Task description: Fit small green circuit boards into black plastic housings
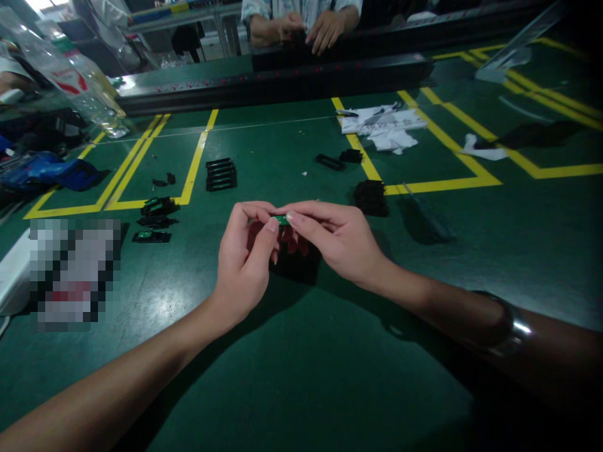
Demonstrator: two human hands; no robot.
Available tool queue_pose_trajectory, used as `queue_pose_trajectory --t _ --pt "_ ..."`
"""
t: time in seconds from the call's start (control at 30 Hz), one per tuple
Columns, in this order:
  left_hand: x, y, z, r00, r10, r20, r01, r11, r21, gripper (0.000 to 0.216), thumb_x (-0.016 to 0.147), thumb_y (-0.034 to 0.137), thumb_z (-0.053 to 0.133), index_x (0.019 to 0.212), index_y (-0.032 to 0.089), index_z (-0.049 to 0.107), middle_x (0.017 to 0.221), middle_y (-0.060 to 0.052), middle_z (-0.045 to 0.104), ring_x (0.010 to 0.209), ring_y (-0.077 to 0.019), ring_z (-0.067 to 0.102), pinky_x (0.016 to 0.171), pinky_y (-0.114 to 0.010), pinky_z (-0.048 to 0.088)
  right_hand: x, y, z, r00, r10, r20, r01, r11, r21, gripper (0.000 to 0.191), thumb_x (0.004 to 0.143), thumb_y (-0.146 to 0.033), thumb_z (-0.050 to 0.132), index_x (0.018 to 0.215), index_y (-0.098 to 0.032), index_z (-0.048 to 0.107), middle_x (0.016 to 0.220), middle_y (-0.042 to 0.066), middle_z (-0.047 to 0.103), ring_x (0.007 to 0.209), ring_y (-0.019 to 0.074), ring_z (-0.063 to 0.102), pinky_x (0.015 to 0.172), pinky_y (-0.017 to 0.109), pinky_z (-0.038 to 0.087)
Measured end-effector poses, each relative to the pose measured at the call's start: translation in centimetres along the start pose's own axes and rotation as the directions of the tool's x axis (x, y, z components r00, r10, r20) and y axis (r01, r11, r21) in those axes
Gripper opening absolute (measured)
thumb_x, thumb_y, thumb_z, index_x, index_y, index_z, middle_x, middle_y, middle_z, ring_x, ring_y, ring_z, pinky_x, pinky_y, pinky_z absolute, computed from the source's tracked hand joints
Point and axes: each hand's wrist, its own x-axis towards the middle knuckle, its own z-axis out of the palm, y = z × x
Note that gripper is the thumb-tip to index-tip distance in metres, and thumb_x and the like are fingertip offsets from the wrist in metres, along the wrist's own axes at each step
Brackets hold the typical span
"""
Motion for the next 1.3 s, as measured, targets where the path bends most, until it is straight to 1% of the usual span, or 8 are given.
queue_pose_trajectory --t 0.1,0.27,0.4,0.6,0.73,0.9,1.07,1.3 --pt "0.02 0.05 0.08 1.000 0.007 -0.001 -0.007 1.000 -0.011 0.011 0.102 0.026 0.064 0.099 0.018 0.056 0.112 -0.004 0.060 0.068 -0.0066 0.060 0.054 -0.020 0.054 -0.03 -0.09 -0.09 1.000 -0.006 -0.007 0.006 1.000 -0.018 0.016 0.099 -0.023 0.067 0.104 -0.018 0.082 0.078 0.000 0.075 0.063 0.0115 0.067 0.057 0.022 0.053" --pt "0.12 0.26 0.17 1.000 0.009 0.003 -0.009 1.000 -0.028 0.011 0.102 0.024 0.064 0.097 0.018 0.056 0.109 -0.003 0.060 0.067 -0.0058 0.059 0.056 -0.020 0.053 -0.13 0.12 -0.28 1.000 0.002 -0.013 -0.003 0.999 -0.042 0.019 0.101 -0.028 0.067 0.107 -0.019 0.082 0.077 0.000 0.074 0.060 0.0105 0.063 0.054 0.022 0.050" --pt "0.14 0.34 0.15 1.000 -0.018 0.003 0.018 0.998 -0.056 0.011 0.101 0.025 0.064 0.097 0.018 0.056 0.109 -0.004 0.059 0.070 -0.0070 0.061 0.058 -0.020 0.054 -0.10 0.17 -0.26 1.000 -0.005 -0.019 0.004 0.998 -0.055 0.019 0.101 -0.028 0.067 0.107 -0.019 0.082 0.078 0.001 0.075 0.062 0.0112 0.065 0.055 0.022 0.050" --pt "0.10 0.16 -0.02 0.998 -0.056 0.001 0.056 0.995 -0.087 0.011 0.100 0.025 0.064 0.096 0.019 0.056 0.111 -0.004 0.059 0.072 -0.0083 0.062 0.060 -0.022 0.054 0.04 -0.10 -0.13 1.000 -0.008 -0.005 0.008 1.000 -0.030 0.016 0.100 -0.023 0.067 0.104 -0.018 0.082 0.080 0.001 0.077 0.064 0.0115 0.069 0.057 0.022 0.052" --pt "0.08 0.08 -0.14 0.998 -0.063 -0.008 0.062 0.995 -0.080 0.010 0.100 0.024 0.064 0.095 0.018 0.058 0.113 -0.005 0.060 0.073 -0.0086 0.062 0.061 -0.022 0.055 0.08 -0.20 -0.11 1.000 0.003 0.002 -0.003 1.000 -0.021 0.016 0.099 -0.022 0.067 0.103 -0.019 0.082 0.079 0.001 0.077 0.062 0.0114 0.069 0.056 0.022 0.053" --pt "0.07 0.02 -0.16 0.998 -0.064 0.001 0.064 0.993 -0.102 0.010 0.099 0.023 0.065 0.094 0.018 0.058 0.113 -0.004 0.060 0.069 -0.0075 0.059 0.057 -0.022 0.055 0.08 -0.19 -0.17 1.000 0.011 0.001 -0.011 1.000 0.007 0.015 0.098 -0.021 0.068 0.102 -0.019 0.082 0.079 0.000 0.077 0.062 0.0103 0.069 0.055 0.020 0.052" --pt "0.15 -0.06 -0.13 0.998 -0.052 -0.017 0.051 0.996 -0.069 0.013 0.102 0.028 0.063 0.094 0.018 0.058 0.111 -0.005 0.061 0.067 -0.0068 0.058 0.058 -0.022 0.054 0.06 -0.03 -0.30 0.999 0.039 -0.004 -0.039 0.999 -0.008 0.016 0.097 -0.025 0.070 0.105 -0.018 0.082 0.076 0.000 0.075 0.061 0.0104 0.066 0.054 0.021 0.051" --pt "0.16 0.09 -0.01 0.999 -0.044 -0.022 0.044 0.998 -0.035 0.016 0.101 0.031 0.066 0.094 0.018 0.058 0.110 -0.005 0.063 0.067 -0.0067 0.061 0.058 -0.020 0.055 0.08 -0.12 -0.30 0.999 0.053 -0.001 -0.053 0.999 -0.010 0.018 0.097 -0.027 0.069 0.106 -0.018 0.083 0.077 0.001 0.076 0.062 0.0116 0.065 0.055 0.022 0.051"
